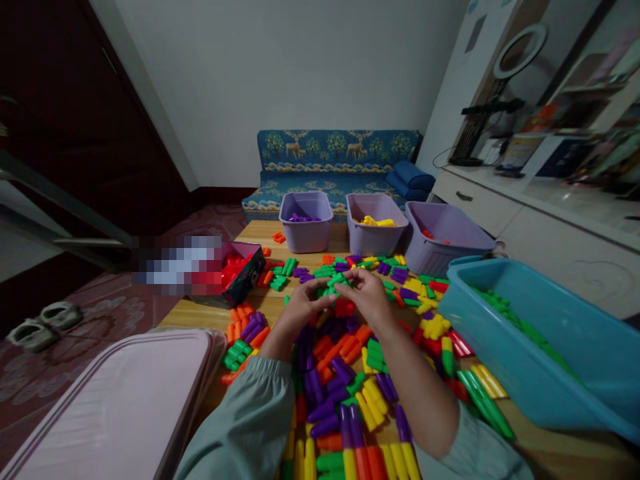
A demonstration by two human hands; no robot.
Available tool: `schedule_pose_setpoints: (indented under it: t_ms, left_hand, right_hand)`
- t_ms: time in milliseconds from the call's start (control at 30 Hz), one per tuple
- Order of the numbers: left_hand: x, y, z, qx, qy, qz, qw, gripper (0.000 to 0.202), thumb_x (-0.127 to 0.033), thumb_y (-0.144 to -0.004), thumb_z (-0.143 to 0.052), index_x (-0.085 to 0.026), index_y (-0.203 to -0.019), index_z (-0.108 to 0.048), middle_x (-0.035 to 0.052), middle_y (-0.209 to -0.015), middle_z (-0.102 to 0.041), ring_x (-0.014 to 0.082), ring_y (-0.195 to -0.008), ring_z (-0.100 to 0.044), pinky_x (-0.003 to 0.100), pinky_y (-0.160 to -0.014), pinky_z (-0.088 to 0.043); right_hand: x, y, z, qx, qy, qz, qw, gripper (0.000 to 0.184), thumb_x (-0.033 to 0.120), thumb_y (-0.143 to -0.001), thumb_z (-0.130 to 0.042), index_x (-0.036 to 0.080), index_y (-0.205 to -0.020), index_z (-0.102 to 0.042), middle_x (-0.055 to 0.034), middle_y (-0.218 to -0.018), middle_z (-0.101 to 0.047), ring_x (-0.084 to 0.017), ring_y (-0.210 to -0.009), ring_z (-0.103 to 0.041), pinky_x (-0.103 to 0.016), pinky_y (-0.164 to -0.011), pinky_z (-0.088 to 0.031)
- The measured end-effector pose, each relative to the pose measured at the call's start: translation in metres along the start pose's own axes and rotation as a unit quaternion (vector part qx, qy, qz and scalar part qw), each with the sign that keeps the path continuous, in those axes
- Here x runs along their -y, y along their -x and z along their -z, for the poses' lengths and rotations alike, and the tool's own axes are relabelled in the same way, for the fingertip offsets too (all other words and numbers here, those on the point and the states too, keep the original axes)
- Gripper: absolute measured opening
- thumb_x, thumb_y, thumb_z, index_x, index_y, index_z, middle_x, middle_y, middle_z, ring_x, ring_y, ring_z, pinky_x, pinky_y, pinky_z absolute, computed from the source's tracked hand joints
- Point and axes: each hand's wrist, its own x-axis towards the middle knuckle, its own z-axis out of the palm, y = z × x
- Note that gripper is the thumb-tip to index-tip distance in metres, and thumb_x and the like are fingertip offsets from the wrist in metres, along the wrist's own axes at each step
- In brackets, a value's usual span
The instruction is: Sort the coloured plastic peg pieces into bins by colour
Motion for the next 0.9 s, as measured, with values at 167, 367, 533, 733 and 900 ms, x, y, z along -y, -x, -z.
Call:
schedule_pose_setpoints:
  t_ms: [167, 367, 533, 733, 900]
  left_hand:
    - [0.008, -0.004, -0.001, 0.007, -0.015, -0.024, 1.000, 0.048, -0.030, -0.052, -0.091, -0.014, -0.093, -0.074, 0.0018, -0.083, -0.072, 0.0132, -0.073, -0.061, 0.024, -0.071, -0.047]
    - [0.009, -0.005, -0.001, -0.076, -0.046, -0.027, 0.996, 0.037, -0.038, -0.060, -0.086, -0.013, -0.085, -0.075, 0.0028, -0.076, -0.070, 0.0146, -0.070, -0.060, 0.023, -0.064, -0.045]
    - [0.004, -0.004, 0.000, -0.091, 0.082, -0.017, 0.992, 0.046, -0.041, -0.073, -0.077, -0.017, -0.111, -0.070, 0.0087, -0.107, -0.071, 0.0211, -0.094, -0.066, 0.026, -0.075, -0.050]
    - [-0.007, -0.002, -0.003, -0.036, 0.248, 0.040, 0.967, 0.062, -0.053, -0.091, -0.050, -0.016, -0.140, -0.047, 0.0166, -0.116, -0.068, 0.0215, -0.095, -0.069, 0.029, -0.076, -0.054]
    - [-0.017, 0.006, -0.004, 0.019, 0.321, 0.039, 0.946, 0.069, -0.060, -0.093, -0.038, -0.016, -0.146, -0.039, 0.0198, -0.127, -0.062, 0.0267, -0.109, -0.065, 0.040, -0.091, -0.051]
  right_hand:
    - [0.000, 0.001, -0.002, -0.020, 0.047, 0.026, 0.998, 0.034, 0.040, -0.059, -0.079, 0.017, -0.078, -0.062, -0.0013, -0.074, -0.063, -0.016, -0.068, -0.056, -0.029, -0.063, -0.046]
    - [0.013, 0.004, 0.000, 0.002, -0.031, -0.033, 0.999, 0.040, 0.043, -0.057, -0.082, 0.018, -0.080, -0.062, -0.0008, -0.071, -0.063, -0.014, -0.058, -0.056, -0.025, -0.048, -0.046]
    - [0.017, 0.006, 0.003, 0.035, -0.074, -0.078, 0.994, 0.044, 0.040, -0.054, -0.084, 0.017, -0.084, -0.063, 0.0002, -0.073, -0.065, -0.012, -0.057, -0.059, -0.025, -0.051, -0.054]
    - [0.002, 0.007, -0.005, 0.042, 0.000, -0.128, 0.991, 0.045, 0.034, -0.058, -0.081, 0.018, -0.091, -0.056, 0.0047, -0.066, -0.060, -0.009, -0.047, -0.056, -0.024, -0.046, -0.052]
    - [0.007, 0.010, -0.009, 0.087, 0.011, -0.107, 0.990, 0.043, 0.029, -0.062, -0.076, 0.018, -0.099, -0.057, 0.0031, -0.077, -0.062, -0.008, -0.049, -0.055, -0.023, -0.045, -0.051]
